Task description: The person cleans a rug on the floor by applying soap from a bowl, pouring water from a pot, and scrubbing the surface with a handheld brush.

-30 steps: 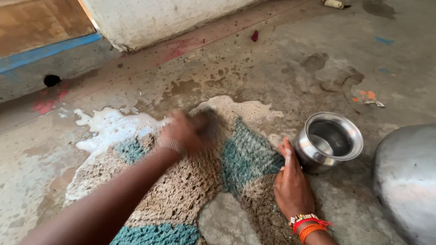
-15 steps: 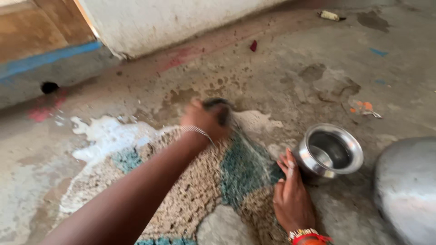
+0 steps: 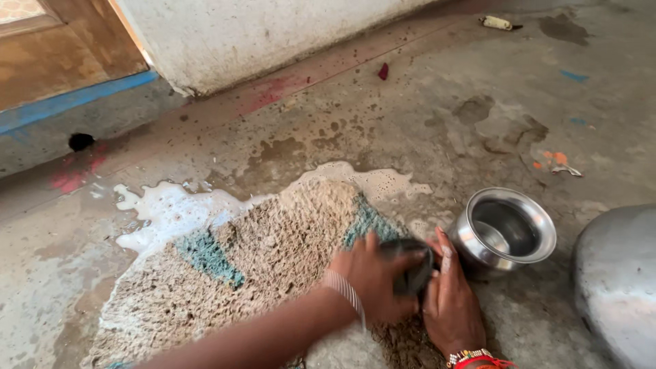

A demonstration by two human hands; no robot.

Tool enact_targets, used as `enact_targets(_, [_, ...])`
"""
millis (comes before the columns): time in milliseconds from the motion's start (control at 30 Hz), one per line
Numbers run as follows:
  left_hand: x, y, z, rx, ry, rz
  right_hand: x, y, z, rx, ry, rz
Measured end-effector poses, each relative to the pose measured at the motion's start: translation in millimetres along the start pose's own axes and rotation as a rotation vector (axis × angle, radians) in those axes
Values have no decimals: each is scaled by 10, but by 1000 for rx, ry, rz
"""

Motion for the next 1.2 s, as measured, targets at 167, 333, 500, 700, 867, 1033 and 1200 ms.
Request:
enact_targets(167, [-87, -229, 820, -333, -389, -183, 56, 70, -45, -93, -85, -25])
enact_targets(333, [249, -283, 861, -363, -421, -284, 40, 74, -25, -188, -35, 72])
enact_targets(500, [-46, -82, 835, -122, -95, -99, 43, 113, -73, -328, -2, 324])
enact_targets(700, [-116, -457, 1797, -187, -773, -151, 166, 234, -279, -257, -146, 415])
enact_targets(867, [-218, 369, 633, 95, -92, -162, 197, 179, -340, -542, -269, 518])
enact_targets(1033, [-527, -50, 1416, -478, -599, -147, -49, -56, -589, -612, -297, 491])
enact_targets(1200, [-536, -35, 945, -376, -520, -179, -151, 159, -293, -811, -43, 349])
Point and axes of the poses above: each hand's wrist, its own x-axis towards the middle knuckle, its own y-axis out of the palm, z = x × y, the point moved 1 cm from there along x, towards the middle knuckle, and after that the axes turned 6 degrees about z, right-handed, at the moved point
